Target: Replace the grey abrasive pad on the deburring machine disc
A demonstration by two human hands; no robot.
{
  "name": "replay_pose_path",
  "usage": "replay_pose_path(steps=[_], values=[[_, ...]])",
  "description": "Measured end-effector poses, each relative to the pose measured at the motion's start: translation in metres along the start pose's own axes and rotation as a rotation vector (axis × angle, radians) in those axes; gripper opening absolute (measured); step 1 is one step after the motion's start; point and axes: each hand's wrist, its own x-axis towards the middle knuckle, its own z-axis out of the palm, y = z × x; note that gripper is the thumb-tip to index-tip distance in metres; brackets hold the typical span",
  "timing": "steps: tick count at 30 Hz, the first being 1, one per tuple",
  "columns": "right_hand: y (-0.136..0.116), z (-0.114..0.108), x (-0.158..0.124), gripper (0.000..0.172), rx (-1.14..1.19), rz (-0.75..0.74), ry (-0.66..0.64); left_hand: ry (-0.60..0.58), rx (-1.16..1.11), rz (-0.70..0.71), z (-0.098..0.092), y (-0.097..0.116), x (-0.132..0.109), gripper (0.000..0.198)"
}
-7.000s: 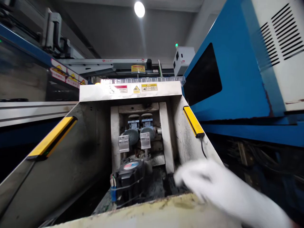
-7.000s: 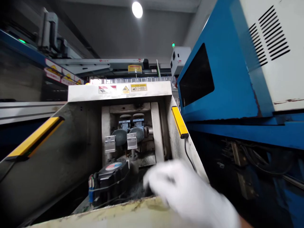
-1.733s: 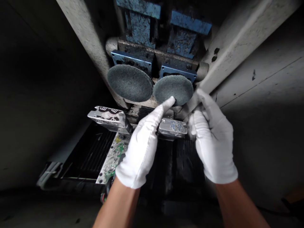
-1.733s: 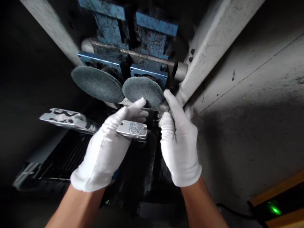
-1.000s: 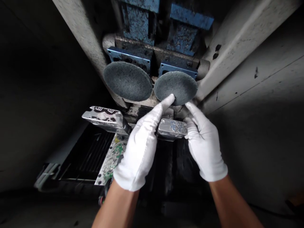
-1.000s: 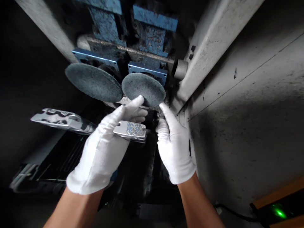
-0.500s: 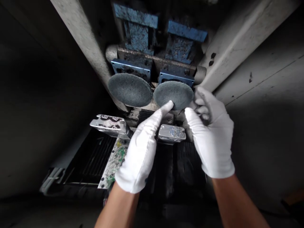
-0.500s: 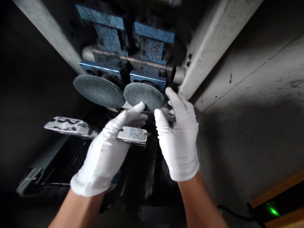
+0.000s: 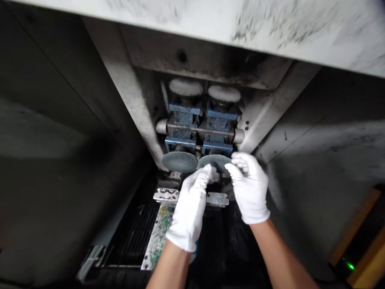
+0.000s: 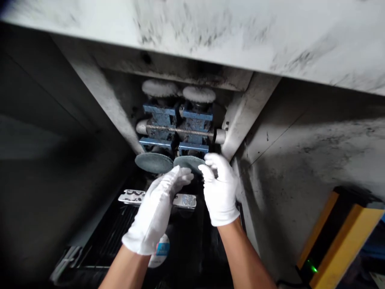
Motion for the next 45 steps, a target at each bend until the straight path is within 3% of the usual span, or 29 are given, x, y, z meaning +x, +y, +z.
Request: replay_pose_path(steps=[2, 3, 6, 10, 14, 22, 26, 30, 37, 45], values=[[-0.001, 0.0, 0.002, 0.044, 0.009, 0.084, -0.057, 0.013, 0.004, -0.018, 0.003, 0.007, 0.004, 0.039], [0.0, -0.001, 0.003, 0.043, -0.014, 0.084, -0.085, 0.017, 0.016, -0.023, 0.004, 0.011, 0.006, 0.041], [0.001, -0.004, 0.007, 0.018, -0.127, -0.029, -0.104, 0.07, 0.065, -0.075, 0.01, 0.018, 0.01, 0.047], [0.001, -0.007, 0.013, 0.019, -0.204, -0.193, -0.099, 0.189, 0.159, -0.169, 0.017, 0.023, 0.019, 0.056], [-0.002, -0.006, 0.012, 0.023, -0.234, -0.247, -0.149, 0.255, 0.232, -0.202, 0.021, 0.027, 0.027, 0.054], [0.001, -0.008, -0.008, 0.018, -0.268, -0.29, -0.191, 0.245, 0.156, -0.193, 0.026, 0.023, 0.01, 0.025], [0.002, -0.011, -0.009, 0.019, -0.265, -0.312, -0.23, 0.256, 0.119, -0.216, 0.026, 0.014, 0.006, 0.025], [-0.001, -0.014, -0.01, 0.017, -0.299, -0.323, -0.267, 0.278, 0.17, -0.253, 0.026, 0.018, 0.003, 0.02], [-0.004, -0.015, -0.011, 0.018, -0.338, -0.381, -0.305, 0.104, 0.045, -0.239, 0.02, 0.018, 0.003, 0.022], [-0.008, -0.019, -0.018, 0.024, -0.358, -0.388, -0.353, 0.112, -0.086, -0.217, 0.018, 0.004, 0.003, 0.019]])
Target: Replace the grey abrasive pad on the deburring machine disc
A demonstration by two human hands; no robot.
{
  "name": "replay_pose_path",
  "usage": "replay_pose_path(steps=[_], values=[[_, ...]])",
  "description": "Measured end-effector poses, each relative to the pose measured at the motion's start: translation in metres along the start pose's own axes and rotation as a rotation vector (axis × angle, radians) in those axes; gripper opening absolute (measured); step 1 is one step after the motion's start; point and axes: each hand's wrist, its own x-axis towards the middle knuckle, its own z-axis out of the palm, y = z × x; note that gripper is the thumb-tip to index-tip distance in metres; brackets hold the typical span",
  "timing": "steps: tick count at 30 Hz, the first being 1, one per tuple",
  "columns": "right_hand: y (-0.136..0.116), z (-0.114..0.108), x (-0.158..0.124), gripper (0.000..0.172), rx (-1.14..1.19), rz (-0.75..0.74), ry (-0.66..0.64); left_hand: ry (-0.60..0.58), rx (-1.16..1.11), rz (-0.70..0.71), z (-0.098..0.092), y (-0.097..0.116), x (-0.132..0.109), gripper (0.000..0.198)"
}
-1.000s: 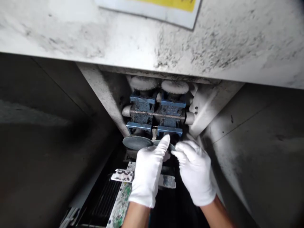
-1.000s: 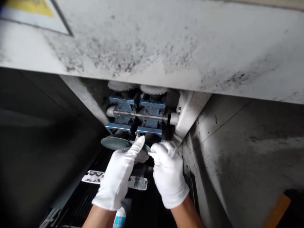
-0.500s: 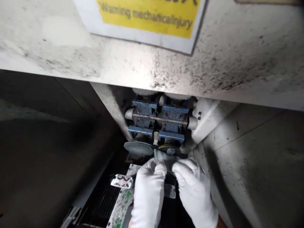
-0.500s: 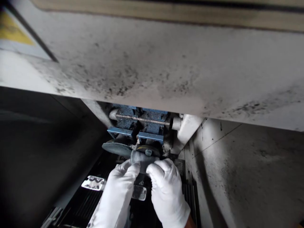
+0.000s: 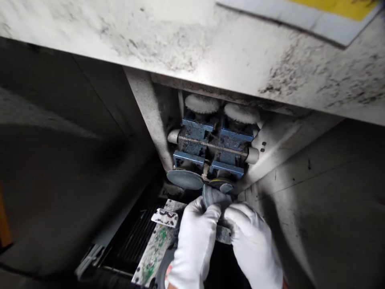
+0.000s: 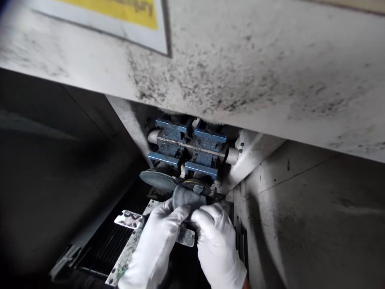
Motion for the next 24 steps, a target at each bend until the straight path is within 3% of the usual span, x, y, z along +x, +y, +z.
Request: replay_pose_path(steps=[5, 10, 13, 15, 17, 20, 24], values=[[0.001, -0.001, -0.001, 0.026, 0.128, 0.083, -0.121, 0.071, 0.02, -0.059, -0.003, -0.002, -0.003, 0.019], [0.009, -0.016, 0.005, 0.022, 0.419, 0.329, -0.325, 0.043, 0.047, -0.033, -0.005, -0.002, -0.004, 0.023], [0.011, -0.022, 0.01, 0.018, 0.359, 0.492, -0.165, 0.071, 0.047, -0.055, -0.004, 0.0, -0.006, 0.024], [0.012, -0.019, 0.014, 0.031, 0.227, 0.44, -0.014, 0.08, 0.011, -0.052, -0.004, 0.0, -0.007, 0.022], [0.013, -0.012, 0.019, 0.04, 0.095, 0.274, 0.052, 0.071, -0.053, -0.031, -0.003, -0.001, -0.007, 0.018], [0.018, 0.001, 0.022, 0.034, -0.021, 0.107, 0.093, 0.057, -0.094, -0.03, -0.003, -0.005, -0.005, 0.01], [0.022, 0.01, 0.019, 0.02, -0.072, 0.056, 0.17, 0.067, -0.093, -0.011, -0.003, -0.007, -0.004, 0.008]])
